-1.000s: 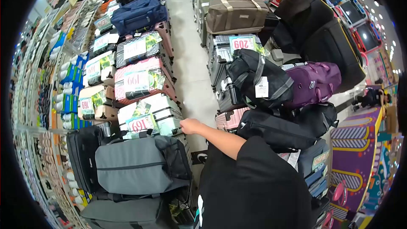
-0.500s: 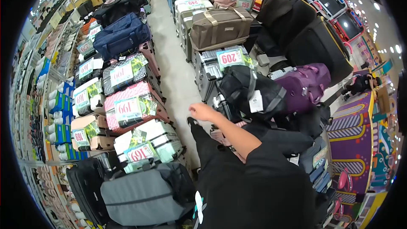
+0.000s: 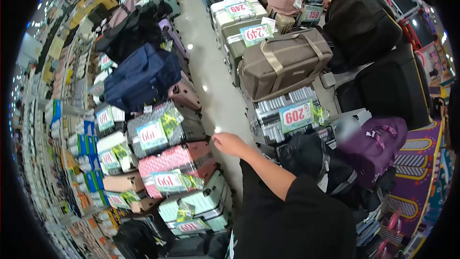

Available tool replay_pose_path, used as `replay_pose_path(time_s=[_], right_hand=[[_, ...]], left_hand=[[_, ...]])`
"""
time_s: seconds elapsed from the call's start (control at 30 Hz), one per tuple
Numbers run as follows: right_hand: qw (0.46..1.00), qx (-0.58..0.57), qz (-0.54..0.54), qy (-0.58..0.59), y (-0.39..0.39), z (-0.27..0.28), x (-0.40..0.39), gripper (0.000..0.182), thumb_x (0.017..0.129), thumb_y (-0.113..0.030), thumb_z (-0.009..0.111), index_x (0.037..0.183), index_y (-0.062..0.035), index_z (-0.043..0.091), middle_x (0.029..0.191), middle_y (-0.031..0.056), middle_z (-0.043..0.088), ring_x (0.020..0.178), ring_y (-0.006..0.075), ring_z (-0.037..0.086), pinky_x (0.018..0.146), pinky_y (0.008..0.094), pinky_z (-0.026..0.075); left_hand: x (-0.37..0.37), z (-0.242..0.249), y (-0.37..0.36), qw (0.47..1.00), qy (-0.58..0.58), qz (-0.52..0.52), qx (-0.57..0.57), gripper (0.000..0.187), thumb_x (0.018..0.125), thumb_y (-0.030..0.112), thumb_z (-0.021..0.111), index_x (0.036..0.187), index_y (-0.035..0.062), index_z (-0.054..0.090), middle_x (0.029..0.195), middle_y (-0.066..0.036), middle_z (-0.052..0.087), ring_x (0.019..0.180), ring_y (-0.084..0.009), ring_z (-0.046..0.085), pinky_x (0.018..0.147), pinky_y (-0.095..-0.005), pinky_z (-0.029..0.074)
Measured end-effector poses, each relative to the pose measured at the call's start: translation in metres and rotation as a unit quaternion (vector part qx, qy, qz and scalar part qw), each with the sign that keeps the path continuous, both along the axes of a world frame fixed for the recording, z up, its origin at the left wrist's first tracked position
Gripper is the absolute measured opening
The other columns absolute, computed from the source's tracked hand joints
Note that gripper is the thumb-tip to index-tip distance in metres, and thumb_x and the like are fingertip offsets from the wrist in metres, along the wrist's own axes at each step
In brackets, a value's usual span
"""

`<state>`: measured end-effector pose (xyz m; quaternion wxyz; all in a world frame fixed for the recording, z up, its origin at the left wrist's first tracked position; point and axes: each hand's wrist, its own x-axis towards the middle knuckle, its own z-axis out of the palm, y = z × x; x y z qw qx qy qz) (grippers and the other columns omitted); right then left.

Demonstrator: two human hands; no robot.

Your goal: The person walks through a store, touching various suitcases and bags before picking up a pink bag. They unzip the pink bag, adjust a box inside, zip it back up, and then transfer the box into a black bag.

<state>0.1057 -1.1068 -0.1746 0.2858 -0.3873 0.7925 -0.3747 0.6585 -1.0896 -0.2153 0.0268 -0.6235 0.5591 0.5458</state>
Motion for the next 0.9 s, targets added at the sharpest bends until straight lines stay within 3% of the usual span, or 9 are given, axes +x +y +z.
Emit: replay_pose_path(time_s=[0.13, 0.5, 0.57, 0.6, 0.63, 0.67, 0.7, 0.83, 0.9], right_hand=[[0.994, -0.043, -0.059, -0.084, 0.003, 0.018, -0.046, 0.023, 0.092, -0.018, 0.056, 0.108, -0.0023, 0.064, 0.097, 0.016, 0.069, 0.091, 0.0341, 0.066, 0.079, 0.0414, 0.052], [0.957, -0.117, -0.26, -0.045, 0.072, 0.062, -0.139, 0.022, 0.095, -0.016, 0.056, 0.109, -0.0003, 0.064, 0.1, 0.0178, 0.069, 0.091, 0.0325, 0.067, 0.079, 0.0383, 0.053], [0.929, -0.165, -0.328, -0.048, 0.081, 0.07, -0.144, 0.02, 0.093, -0.014, 0.057, 0.105, 0.0002, 0.064, 0.097, 0.0174, 0.069, 0.089, 0.0327, 0.068, 0.077, 0.0396, 0.053], [0.929, -0.166, -0.327, -0.045, 0.085, 0.074, -0.148, 0.02, 0.093, -0.014, 0.057, 0.105, 0.0002, 0.064, 0.097, 0.0174, 0.069, 0.089, 0.0327, 0.068, 0.077, 0.0396, 0.053], [0.92, -0.166, -0.351, -0.045, 0.087, 0.077, -0.151, 0.019, 0.093, -0.012, 0.057, 0.106, 0.0007, 0.064, 0.097, 0.0167, 0.07, 0.089, 0.0303, 0.069, 0.077, 0.0377, 0.053], [0.911, -0.165, -0.376, -0.047, 0.087, 0.079, -0.153, 0.019, 0.094, -0.011, 0.057, 0.106, 0.0012, 0.064, 0.096, 0.0161, 0.07, 0.088, 0.0279, 0.07, 0.077, 0.0358, 0.053], [0.912, -0.163, -0.375, -0.043, 0.085, 0.079, -0.157, 0.019, 0.094, -0.011, 0.057, 0.106, 0.0012, 0.064, 0.096, 0.0161, 0.07, 0.088, 0.0279, 0.07, 0.077, 0.0358, 0.053], [0.875, -0.193, -0.433, -0.101, 0.049, 0.083, -0.198, 0.019, 0.095, -0.008, 0.055, 0.107, 0.004, 0.064, 0.097, 0.0157, 0.072, 0.09, 0.0205, 0.07, 0.079, 0.0305, 0.054], [0.885, -0.188, -0.42, -0.066, 0.017, 0.083, -0.232, 0.019, 0.095, -0.009, 0.056, 0.107, 0.0041, 0.064, 0.095, 0.0151, 0.072, 0.089, 0.0189, 0.07, 0.077, 0.0303, 0.054]], left_hand=[[-0.057, 0.001, -0.063, 0.999, 0.01, -0.037, -0.026, 0.025, 0.094, 0.019, 0.054, 0.085, -0.0021, 0.066, 0.081, -0.01, 0.07, 0.067, -0.0191, 0.065, 0.056, -0.0351, 0.05], [-0.196, -0.011, -0.155, 0.989, 0.073, -0.102, -0.084, 0.026, 0.094, 0.018, 0.054, 0.087, -0.0034, 0.066, 0.083, -0.011, 0.072, 0.07, -0.0195, 0.066, 0.057, -0.0354, 0.051], [-0.253, 0.012, -0.197, 0.963, -0.084, -0.252, -0.041, 0.024, 0.093, 0.017, 0.057, 0.091, -0.0056, 0.066, 0.09, -0.015, 0.073, 0.071, -0.0178, 0.068, 0.057, -0.0316, 0.052], [-0.287, 0.029, -0.209, 0.969, -0.054, -0.24, -0.014, 0.026, 0.094, 0.018, 0.057, 0.097, -0.0059, 0.066, 0.087, -0.014, 0.072, 0.069, -0.0167, 0.067, 0.055, -0.0286, 0.05], [-0.288, 0.003, -0.236, 0.923, 0.041, -0.367, -0.108, 0.029, 0.095, 0.021, 0.055, 0.1, -0.0055, 0.066, 0.086, -0.013, 0.072, 0.069, -0.0164, 0.067, 0.056, -0.0282, 0.051], [-0.318, -0.006, -0.257, 0.973, -0.036, -0.226, -0.032, 0.03, 0.096, 0.022, 0.053, 0.101, -0.0046, 0.065, 0.087, -0.013, 0.071, 0.069, -0.0169, 0.067, 0.056, -0.0287, 0.051], [-0.343, -0.014, -0.28, 0.961, -0.047, -0.264, -0.064, 0.03, 0.096, 0.023, 0.053, 0.101, -0.0041, 0.063, 0.089, -0.013, 0.071, 0.07, -0.017, 0.068, 0.057, -0.0288, 0.051], [-0.464, -0.004, -0.328, 0.979, 0.084, -0.185, -0.002, 0.027, 0.093, 0.018, 0.055, 0.113, 0.0009, 0.06, 0.1, -0.009, 0.069, 0.081, -0.0182, 0.069, 0.065, -0.0303, 0.052], [-0.512, 0.017, -0.345, 0.981, 0.109, -0.163, -0.01, 0.025, 0.094, 0.016, 0.055, 0.113, -0.0007, 0.057, 0.098, -0.011, 0.069, 0.081, -0.0171, 0.068, 0.062, -0.0246, 0.048]])
